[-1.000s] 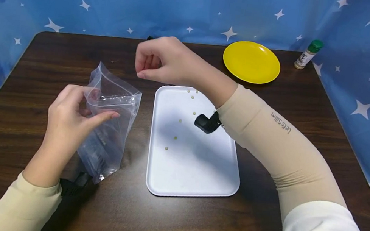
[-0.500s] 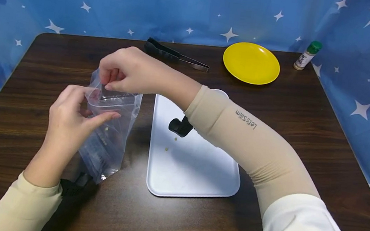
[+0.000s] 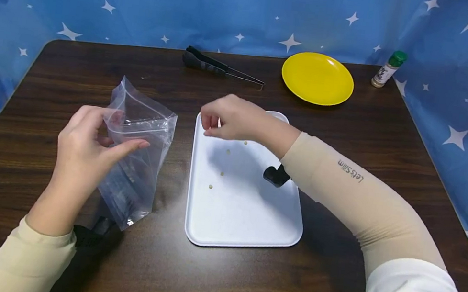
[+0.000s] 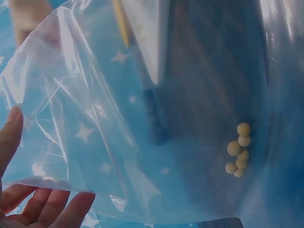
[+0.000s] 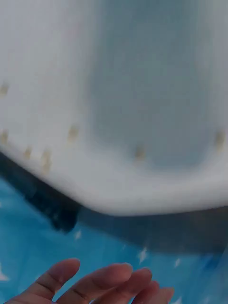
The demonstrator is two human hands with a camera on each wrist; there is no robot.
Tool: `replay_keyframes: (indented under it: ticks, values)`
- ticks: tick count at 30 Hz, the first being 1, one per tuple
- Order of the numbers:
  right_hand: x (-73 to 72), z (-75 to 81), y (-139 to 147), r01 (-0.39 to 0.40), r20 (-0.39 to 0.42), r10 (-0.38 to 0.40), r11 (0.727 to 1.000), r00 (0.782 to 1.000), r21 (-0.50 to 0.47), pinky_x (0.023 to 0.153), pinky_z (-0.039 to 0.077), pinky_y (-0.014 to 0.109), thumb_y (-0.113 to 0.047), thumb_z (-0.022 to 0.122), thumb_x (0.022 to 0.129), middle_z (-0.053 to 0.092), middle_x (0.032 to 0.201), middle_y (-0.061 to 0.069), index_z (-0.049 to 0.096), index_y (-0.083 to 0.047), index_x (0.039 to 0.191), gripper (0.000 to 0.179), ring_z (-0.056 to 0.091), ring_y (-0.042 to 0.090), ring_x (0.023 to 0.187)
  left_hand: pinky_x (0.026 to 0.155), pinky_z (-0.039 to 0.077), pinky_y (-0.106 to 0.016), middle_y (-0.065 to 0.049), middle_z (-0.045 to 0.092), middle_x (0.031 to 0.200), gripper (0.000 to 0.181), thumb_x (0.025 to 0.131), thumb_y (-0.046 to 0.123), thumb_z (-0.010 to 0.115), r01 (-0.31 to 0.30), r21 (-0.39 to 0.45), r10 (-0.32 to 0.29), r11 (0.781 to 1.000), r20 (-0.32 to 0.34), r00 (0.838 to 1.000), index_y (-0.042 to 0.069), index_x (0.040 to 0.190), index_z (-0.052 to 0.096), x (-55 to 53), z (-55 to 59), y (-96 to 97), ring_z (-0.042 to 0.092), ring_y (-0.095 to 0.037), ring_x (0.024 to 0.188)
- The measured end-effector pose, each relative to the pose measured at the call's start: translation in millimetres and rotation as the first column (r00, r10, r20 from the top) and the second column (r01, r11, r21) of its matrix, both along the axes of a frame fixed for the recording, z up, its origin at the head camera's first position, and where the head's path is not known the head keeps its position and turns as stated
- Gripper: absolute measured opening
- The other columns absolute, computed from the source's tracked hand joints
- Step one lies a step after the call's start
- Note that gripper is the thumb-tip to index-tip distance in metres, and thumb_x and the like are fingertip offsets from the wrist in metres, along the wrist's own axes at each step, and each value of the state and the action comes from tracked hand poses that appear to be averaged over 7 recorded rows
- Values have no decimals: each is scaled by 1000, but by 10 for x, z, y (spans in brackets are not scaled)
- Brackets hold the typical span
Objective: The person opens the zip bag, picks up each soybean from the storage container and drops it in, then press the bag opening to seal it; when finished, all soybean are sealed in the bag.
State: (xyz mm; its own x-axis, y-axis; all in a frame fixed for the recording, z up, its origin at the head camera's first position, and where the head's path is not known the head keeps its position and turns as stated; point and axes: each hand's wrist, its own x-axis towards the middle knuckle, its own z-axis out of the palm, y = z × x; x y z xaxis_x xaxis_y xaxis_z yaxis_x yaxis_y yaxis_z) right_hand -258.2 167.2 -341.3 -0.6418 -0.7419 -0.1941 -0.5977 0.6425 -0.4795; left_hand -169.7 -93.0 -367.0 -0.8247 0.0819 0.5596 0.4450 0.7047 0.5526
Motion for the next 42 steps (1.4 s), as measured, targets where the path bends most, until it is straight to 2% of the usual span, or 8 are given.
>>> replay_keyframes:
  ticks: [4, 11, 17, 24, 28, 32, 37, 42]
  values:
    - [162, -259, -13, -72, 31, 69, 989, 997, 129, 71, 46, 26, -18, 68, 87, 63, 85, -3, 62, -12, 90, 8, 55, 14, 79, 66, 36, 2, -18, 56, 94, 54, 56, 10, 90, 0, 2, 0, 1000, -4, 1000, -6, 99, 61, -8, 3, 5, 51, -21, 80]
    - [385, -543, -113, -159, 60, 149, 965, 987, 208, 65, 43, 24, -19, 72, 82, 59, 80, -6, 63, -14, 87, 12, 52, 10, 74, 66, 35, 2, -18, 56, 95, 55, 56, 10, 90, -2, -9, 2, 1000, 8, 1000, -6, 99, 61, -3, 11, 11, 50, -20, 81]
    - [480, -638, -171, -184, 19, 186, 945, 982, 272, 57, 39, 24, -16, 69, 82, 53, 72, -8, 60, -16, 79, 10, 49, 10, 68, 65, 36, 1, -18, 56, 94, 55, 55, 9, 90, -4, -8, 4, 1000, 8, 1000, -7, 99, 61, 9, -6, 11, 49, -19, 78]
    - [482, -662, -175, -192, 8, 195, 952, 981, 239, 55, 38, 23, -7, 62, 82, 52, 69, -9, 58, -19, 74, 15, 49, 10, 67, 66, 36, 1, -18, 56, 96, 55, 56, 9, 90, 0, -7, 0, 1000, 15, 1000, -7, 100, 61, 6, -3, 7, 50, -18, 79]
    - [361, -458, -155, -167, 18, 166, 977, 986, 134, 62, 42, 23, -9, 63, 85, 56, 74, -7, 60, -17, 78, 11, 51, 10, 71, 66, 36, 1, -18, 56, 95, 55, 56, 10, 90, 2, -6, -2, 1000, 13, 1000, -7, 100, 61, 7, -1, 3, 50, -18, 79]
    - [180, -35, -186, -143, -34, 142, 989, 989, -21, 67, 45, 23, -11, 65, 88, 60, 81, -4, 62, -13, 83, 6, 53, 12, 75, 66, 36, 2, -18, 55, 95, 56, 56, 11, 90, 0, -9, 0, 1000, 16, 1000, -6, 101, 61, 16, 1, -13, 50, -18, 79]
    - [33, 482, -310, -119, -167, 81, 966, 983, -229, 68, 46, 21, -11, 66, 87, 60, 83, -3, 64, -10, 84, 4, 53, 9, 73, 66, 36, 1, -17, 55, 95, 57, 56, 11, 90, -2, -9, 2, 1000, 17, 1000, -6, 102, 61, 26, 0, -21, 50, -18, 77]
    - [-10, 747, -536, -87, -215, 26, 956, 976, -282, 76, 42, 17, -10, 64, 89, 60, 83, -2, 63, -10, 84, 5, 54, 7, 74, 66, 37, 0, -17, 55, 94, 58, 57, 13, 90, 8, -3, -7, 1000, 18, 1000, -5, 104, 61, 15, -1, -1, 50, -19, 76]
